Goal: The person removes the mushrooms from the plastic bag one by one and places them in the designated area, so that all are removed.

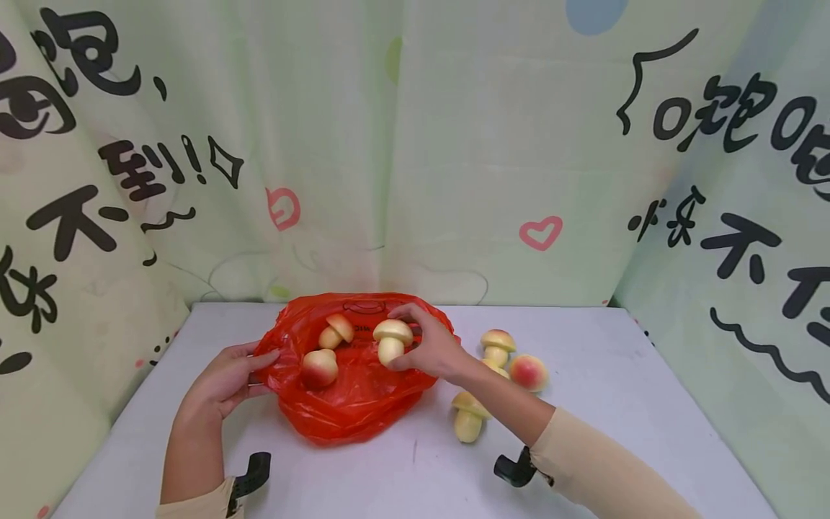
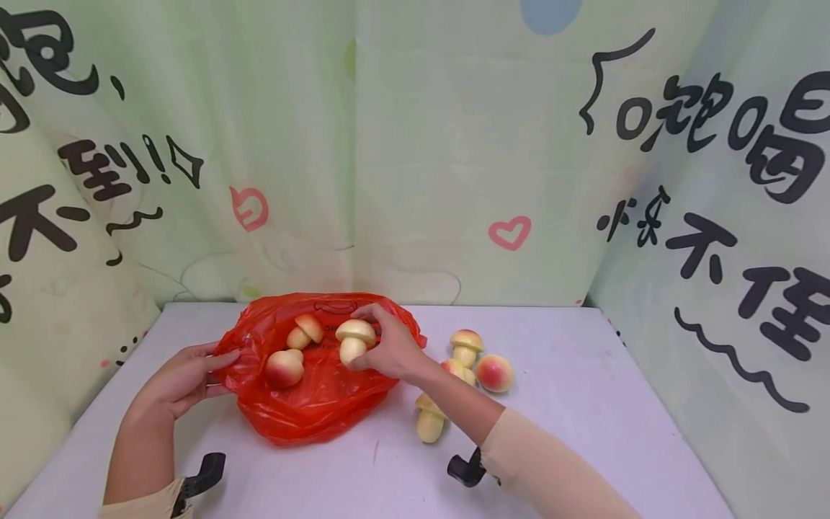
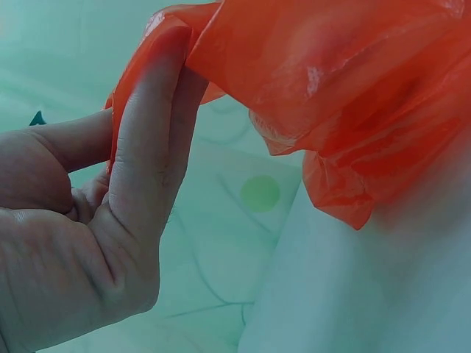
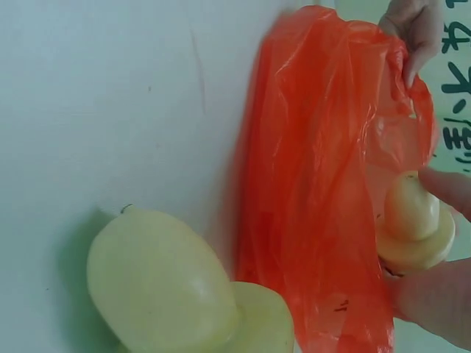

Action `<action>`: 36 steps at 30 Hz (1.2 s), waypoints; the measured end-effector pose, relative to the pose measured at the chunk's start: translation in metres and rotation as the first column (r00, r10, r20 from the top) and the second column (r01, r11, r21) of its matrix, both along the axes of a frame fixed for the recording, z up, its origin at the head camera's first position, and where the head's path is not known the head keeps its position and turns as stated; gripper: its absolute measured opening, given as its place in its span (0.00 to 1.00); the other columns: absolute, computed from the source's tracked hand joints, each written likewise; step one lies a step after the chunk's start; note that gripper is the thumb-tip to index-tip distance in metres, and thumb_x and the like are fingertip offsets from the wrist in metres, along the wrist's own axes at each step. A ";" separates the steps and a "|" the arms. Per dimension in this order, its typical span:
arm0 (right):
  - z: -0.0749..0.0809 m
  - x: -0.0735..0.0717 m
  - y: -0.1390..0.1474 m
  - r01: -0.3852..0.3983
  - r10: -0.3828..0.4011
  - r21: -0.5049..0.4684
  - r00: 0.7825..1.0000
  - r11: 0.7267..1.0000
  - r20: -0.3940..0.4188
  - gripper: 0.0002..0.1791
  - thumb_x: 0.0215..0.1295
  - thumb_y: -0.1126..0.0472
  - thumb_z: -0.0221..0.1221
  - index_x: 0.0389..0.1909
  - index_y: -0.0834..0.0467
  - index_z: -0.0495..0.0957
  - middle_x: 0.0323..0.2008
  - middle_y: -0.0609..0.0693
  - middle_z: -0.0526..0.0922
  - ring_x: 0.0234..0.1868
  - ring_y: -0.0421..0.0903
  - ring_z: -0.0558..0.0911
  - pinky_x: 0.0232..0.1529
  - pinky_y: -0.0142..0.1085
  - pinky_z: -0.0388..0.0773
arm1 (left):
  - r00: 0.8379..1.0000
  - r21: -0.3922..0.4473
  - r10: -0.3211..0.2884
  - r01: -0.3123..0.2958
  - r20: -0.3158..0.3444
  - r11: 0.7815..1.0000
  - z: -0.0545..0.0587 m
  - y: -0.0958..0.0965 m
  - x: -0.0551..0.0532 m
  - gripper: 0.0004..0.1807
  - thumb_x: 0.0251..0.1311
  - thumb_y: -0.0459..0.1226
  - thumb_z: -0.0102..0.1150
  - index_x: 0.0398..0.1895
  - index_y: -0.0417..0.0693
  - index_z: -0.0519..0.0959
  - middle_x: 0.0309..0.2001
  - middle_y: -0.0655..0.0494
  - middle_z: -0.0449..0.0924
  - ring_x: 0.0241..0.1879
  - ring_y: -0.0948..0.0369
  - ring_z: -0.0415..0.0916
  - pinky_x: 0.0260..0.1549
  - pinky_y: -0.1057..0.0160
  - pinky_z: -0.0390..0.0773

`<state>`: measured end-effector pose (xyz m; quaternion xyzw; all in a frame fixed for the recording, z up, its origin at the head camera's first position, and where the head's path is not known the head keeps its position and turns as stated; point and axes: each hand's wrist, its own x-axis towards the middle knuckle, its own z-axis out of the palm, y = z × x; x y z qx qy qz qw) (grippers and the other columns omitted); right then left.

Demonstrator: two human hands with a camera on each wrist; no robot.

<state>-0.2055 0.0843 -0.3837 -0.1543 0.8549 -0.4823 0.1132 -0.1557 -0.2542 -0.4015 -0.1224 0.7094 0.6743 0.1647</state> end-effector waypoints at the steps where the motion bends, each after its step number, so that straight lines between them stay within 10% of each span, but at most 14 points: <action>1: 0.001 0.002 0.002 0.003 -0.003 -0.002 1.000 1.000 0.003 0.36 0.53 0.63 0.78 0.62 0.41 0.75 0.58 0.43 0.79 0.65 0.51 0.74 0.49 0.42 0.85 | 1.000 0.001 0.001 -0.001 0.001 1.000 0.000 0.000 0.000 0.36 0.76 0.46 0.58 0.79 0.39 0.60 0.51 0.55 0.83 0.43 0.59 0.85 0.46 0.60 0.88; 36: 0.009 0.040 0.062 0.018 -0.014 -0.200 1.000 0.980 0.020 0.37 0.57 0.68 0.73 0.67 0.52 0.71 0.63 0.52 0.76 0.61 0.52 0.79 0.62 0.44 0.82 | 1.000 -0.008 -0.007 0.007 0.007 1.000 0.000 0.002 0.001 0.36 0.76 0.45 0.57 0.79 0.38 0.59 0.49 0.56 0.84 0.43 0.60 0.86 0.46 0.60 0.88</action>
